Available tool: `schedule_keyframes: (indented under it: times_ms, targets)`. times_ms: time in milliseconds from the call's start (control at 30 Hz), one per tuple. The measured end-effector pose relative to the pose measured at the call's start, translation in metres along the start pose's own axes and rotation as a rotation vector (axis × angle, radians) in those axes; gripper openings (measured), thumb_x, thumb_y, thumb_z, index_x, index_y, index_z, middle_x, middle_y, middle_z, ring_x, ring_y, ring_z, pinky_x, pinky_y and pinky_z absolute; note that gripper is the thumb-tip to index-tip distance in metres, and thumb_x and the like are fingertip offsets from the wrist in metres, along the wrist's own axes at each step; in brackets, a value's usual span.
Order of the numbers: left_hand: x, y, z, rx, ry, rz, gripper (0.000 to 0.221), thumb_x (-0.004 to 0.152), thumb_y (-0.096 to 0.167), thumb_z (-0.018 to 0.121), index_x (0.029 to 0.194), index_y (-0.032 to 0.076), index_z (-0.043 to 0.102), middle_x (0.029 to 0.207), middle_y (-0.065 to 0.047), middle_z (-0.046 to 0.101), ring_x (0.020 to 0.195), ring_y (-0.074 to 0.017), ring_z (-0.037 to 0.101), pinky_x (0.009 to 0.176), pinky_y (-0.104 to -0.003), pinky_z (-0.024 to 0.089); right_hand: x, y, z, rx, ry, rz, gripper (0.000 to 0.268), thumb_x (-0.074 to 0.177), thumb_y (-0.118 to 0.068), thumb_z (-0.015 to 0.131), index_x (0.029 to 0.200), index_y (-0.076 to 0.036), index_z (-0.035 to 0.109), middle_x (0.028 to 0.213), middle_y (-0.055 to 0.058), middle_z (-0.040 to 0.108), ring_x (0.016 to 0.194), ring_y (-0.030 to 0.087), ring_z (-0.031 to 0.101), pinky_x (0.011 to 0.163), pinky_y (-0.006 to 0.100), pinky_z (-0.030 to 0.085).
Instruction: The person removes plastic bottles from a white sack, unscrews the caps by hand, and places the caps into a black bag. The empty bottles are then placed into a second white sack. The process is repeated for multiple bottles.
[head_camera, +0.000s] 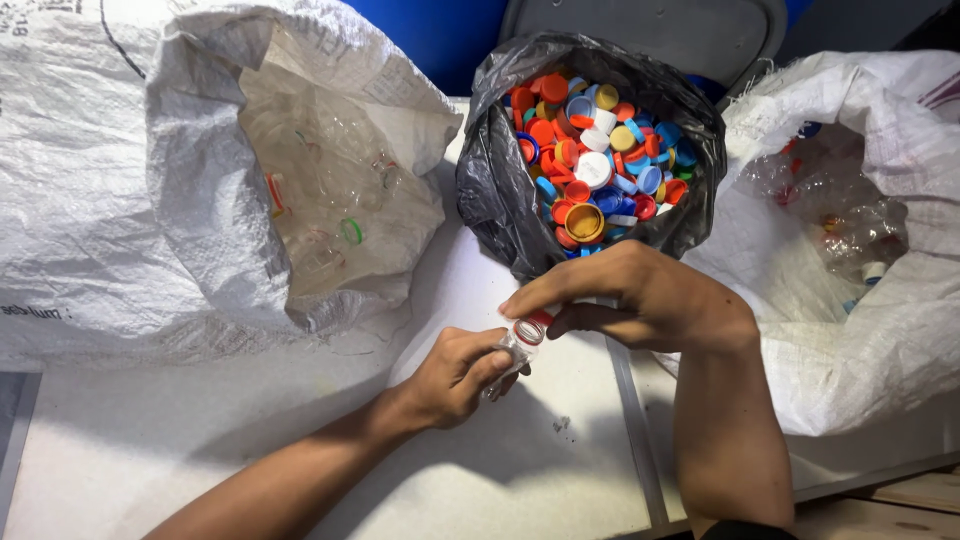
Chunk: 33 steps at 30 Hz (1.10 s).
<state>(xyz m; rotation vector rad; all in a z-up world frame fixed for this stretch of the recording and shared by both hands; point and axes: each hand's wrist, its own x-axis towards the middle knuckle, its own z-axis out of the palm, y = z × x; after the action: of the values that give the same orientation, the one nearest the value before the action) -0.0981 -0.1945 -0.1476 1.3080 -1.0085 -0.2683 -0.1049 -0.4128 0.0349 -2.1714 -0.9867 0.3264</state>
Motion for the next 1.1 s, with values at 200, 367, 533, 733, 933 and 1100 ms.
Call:
schedule_keyframes:
  times_ms: [200,367,533,733,933,1100]
  targets:
    - [0.002,0.006,-0.001,0.085,0.041,0.011,0.037,0.110,0.028,0.046,0.090,0.002,0.063,0.065,-0.005,0.063,0.056,-0.0172,0.065,0.057,-0.030,0.053,0.005,-0.015,0.019,-0.833,0.935,-0.285,0.032,0.101,-0.026,0.074,0.121,-0.004,0.063,0.101,0.013,0.069,0.092,0.028,0.069,0.081,0.038,0.057]
    - [0.004,0.006,-0.002,0.085,0.049,-0.015,0.036,0.109,0.028,0.047,0.090,0.002,0.064,0.064,-0.005,0.063,0.055,-0.0170,0.065,0.056,-0.030,0.052,-0.003,0.052,0.022,-0.828,1.213,-0.411,0.037,0.093,-0.026,0.073,0.119,-0.001,0.064,0.086,0.010,0.064,0.074,0.023,0.060,0.063,0.037,0.047]
    - [0.002,0.008,0.001,0.058,0.055,-0.032,0.036,0.109,0.028,0.047,0.093,0.001,0.065,0.065,-0.005,0.063,0.056,-0.0164,0.065,0.056,-0.030,0.052,0.019,0.045,0.001,-0.525,1.148,0.140,0.055,0.099,-0.017,0.073,0.141,0.006,0.047,0.098,0.011,0.068,0.076,0.016,0.062,0.059,0.028,0.049]
    - [0.004,0.005,0.000,0.029,0.063,-0.059,0.039,0.110,0.032,0.045,0.096,0.002,0.064,0.064,-0.005,0.063,0.056,-0.0148,0.064,0.056,-0.030,0.052,0.005,0.055,-0.001,-0.377,1.120,0.483,0.018,0.107,-0.014,0.070,0.123,-0.006,0.076,0.094,0.010,0.079,0.074,0.014,0.068,0.064,0.030,0.049]
    - [0.002,-0.007,0.003,-0.079,0.162,-0.120,0.041,0.111,0.037,0.042,0.104,0.001,0.062,0.070,-0.005,0.065,0.059,-0.0140,0.063,0.057,-0.029,0.052,0.010,0.007,0.006,0.073,0.314,0.350,0.044,0.088,-0.019,0.076,0.130,-0.010,0.070,0.097,0.008,0.077,0.086,0.012,0.072,0.077,0.028,0.058]
    - [0.003,0.004,0.002,-0.044,0.134,-0.059,0.043,0.112,0.039,0.040,0.118,0.002,0.061,0.078,-0.006,0.071,0.065,-0.0135,0.069,0.060,-0.027,0.054,0.013,-0.005,0.014,-0.176,0.038,0.124,0.046,0.089,-0.023,0.076,0.133,-0.012,0.068,0.100,0.005,0.076,0.084,0.011,0.072,0.072,0.027,0.058]
